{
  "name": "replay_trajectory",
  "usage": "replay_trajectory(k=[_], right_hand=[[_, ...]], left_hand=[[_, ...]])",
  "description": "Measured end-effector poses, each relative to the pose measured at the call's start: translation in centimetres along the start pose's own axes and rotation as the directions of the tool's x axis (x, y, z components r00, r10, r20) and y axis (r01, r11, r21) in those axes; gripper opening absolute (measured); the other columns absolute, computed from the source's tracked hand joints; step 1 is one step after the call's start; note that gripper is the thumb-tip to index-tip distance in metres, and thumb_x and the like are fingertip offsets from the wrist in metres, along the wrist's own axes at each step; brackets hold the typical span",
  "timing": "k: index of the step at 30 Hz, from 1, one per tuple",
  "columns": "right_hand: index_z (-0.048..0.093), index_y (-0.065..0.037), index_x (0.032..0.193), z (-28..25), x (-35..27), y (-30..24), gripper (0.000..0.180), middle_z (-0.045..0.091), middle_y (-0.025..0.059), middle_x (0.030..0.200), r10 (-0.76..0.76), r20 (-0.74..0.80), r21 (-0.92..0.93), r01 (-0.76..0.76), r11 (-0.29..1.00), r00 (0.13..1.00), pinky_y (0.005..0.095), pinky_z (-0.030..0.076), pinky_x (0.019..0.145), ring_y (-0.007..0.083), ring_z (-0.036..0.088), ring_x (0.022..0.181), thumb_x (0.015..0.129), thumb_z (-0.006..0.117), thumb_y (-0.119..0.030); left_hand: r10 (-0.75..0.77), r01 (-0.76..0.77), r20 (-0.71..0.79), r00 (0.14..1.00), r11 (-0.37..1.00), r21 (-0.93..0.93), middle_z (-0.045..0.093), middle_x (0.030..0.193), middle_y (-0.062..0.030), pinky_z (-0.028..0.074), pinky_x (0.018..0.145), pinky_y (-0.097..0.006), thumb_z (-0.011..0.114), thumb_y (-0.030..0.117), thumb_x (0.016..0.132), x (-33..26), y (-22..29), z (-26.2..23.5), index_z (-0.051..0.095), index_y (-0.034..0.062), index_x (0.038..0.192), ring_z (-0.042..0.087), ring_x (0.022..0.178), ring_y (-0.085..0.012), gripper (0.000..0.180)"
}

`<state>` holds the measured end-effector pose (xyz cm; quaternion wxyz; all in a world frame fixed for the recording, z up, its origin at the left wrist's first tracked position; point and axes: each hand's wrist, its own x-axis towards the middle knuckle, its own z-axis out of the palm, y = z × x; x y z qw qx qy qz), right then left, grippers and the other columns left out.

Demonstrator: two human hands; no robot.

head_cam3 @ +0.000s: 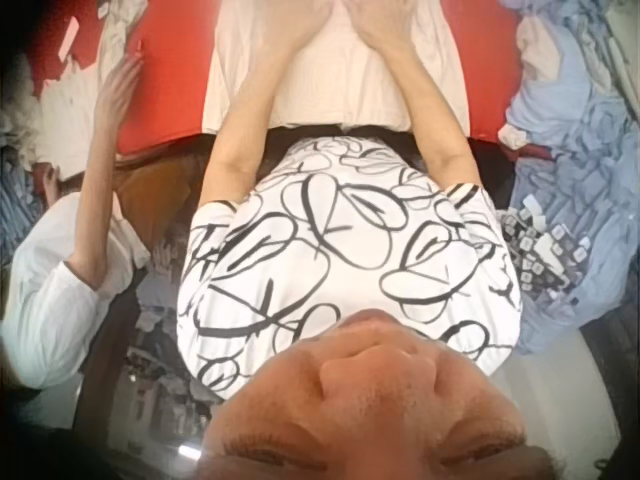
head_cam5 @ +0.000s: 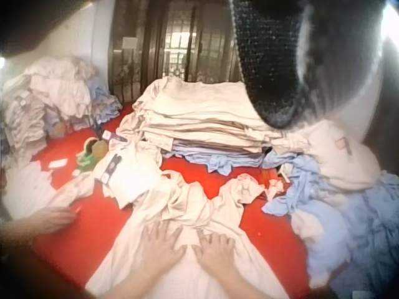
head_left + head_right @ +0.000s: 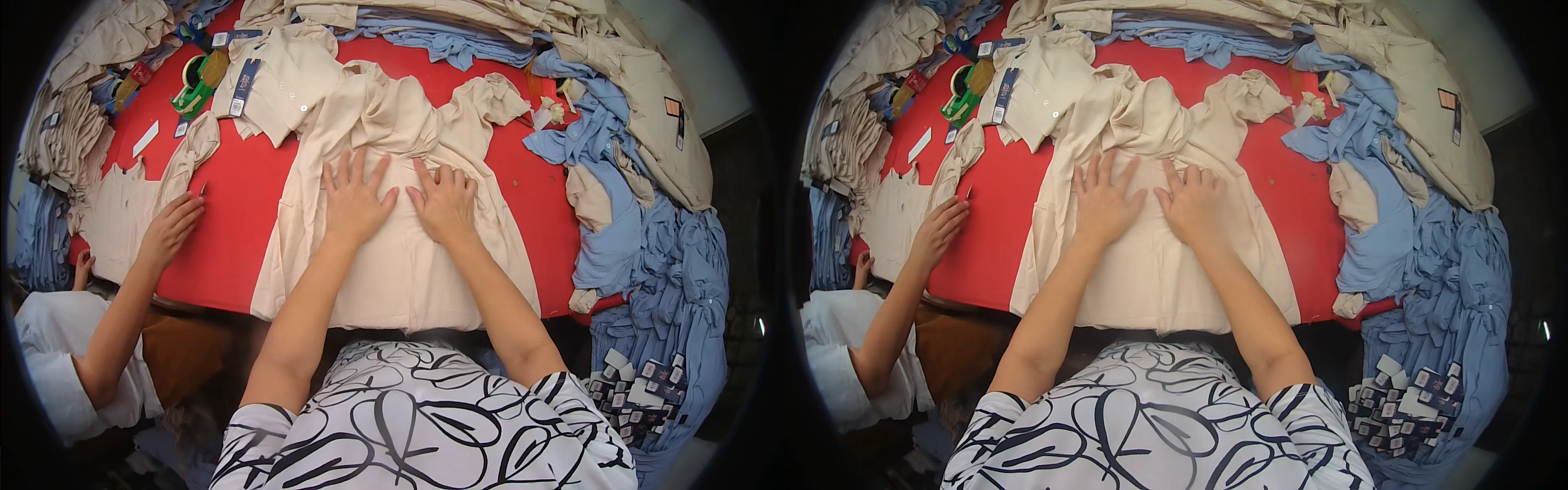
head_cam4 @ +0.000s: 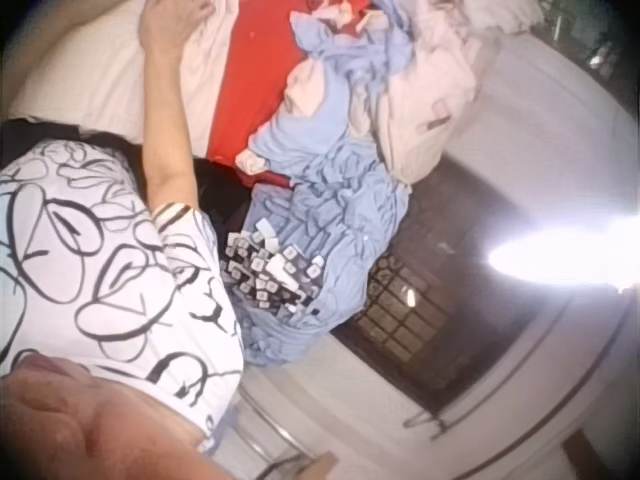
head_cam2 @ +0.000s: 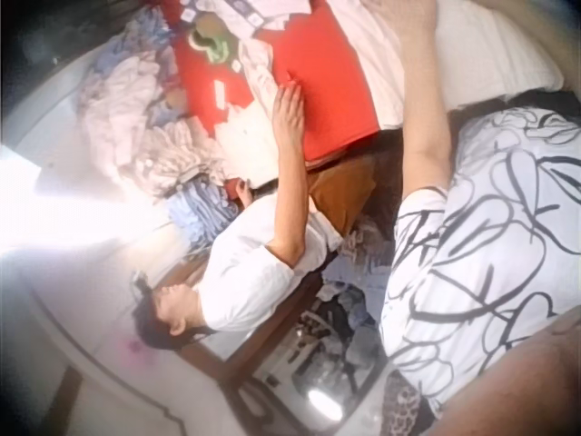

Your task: The person folds a light-colored garment on a large table, smoothing the fabric, folding in the sleeves and sides, and attaching a retail tag.

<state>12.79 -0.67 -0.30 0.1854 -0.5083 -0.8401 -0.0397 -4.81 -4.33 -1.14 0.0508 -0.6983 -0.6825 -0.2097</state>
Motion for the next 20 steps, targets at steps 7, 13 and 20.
replay_trajectory(k=[7, 13, 20], right_hand=[[0.063, -0.014, 0.132, 0.3, 1.4, 0.6, 0.046, 0.053, 0.0067, 0.099, 0.034, 0.030, 0.007, -0.035, 0.999, 0.999, 0.0428, 0.035, 0.084, 0.0246, 0.049, 0.095, 0.089, 0.066, -0.029], [0.064, -0.009, 0.122, -0.2, 8.4, -4.0, 0.043, 0.058, 0.0126, 0.115, -0.294, -0.225, 0.345, 0.358, 0.868, 0.929, 0.0439, 0.048, 0.088, 0.0322, 0.055, 0.105, 0.080, 0.059, -0.003], [0.044, -0.016, 0.147, 1.3, 19.6, -14.6, 0.070, 0.038, 0.0187, 0.151, -0.370, 0.185, 0.511, 0.233, 0.827, 0.910, 0.0429, 0.051, 0.091, 0.0335, 0.054, 0.120, 0.081, 0.065, -0.006]], left_hand=[[-0.110, 0.107, -0.013, 0.994, 0.982, -0.158, 0.040, 0.148, -0.0197, 0.020, 0.116, -0.058, 0.073, 0.045, 0.081, -2.3, -4.6, -1.8, 0.043, 0.0067, 0.146, 0.031, 0.140, -0.0391, 0.081], [-0.628, 0.629, 0.057, 0.776, 0.777, -0.004, 0.057, 0.116, -0.0187, 0.035, 0.102, -0.048, 0.074, 0.025, 0.084, -18.4, -5.5, -11.1, 0.053, 0.0000, 0.123, 0.050, 0.114, -0.0360, 0.051], [-0.729, 0.347, -0.069, 0.681, 0.405, -0.846, 0.057, 0.094, -0.0061, 0.042, 0.085, -0.027, 0.064, 0.011, 0.094, -14.5, -7.2, -22.4, 0.056, 0.0012, 0.100, 0.051, 0.090, -0.0111, 0.014]])
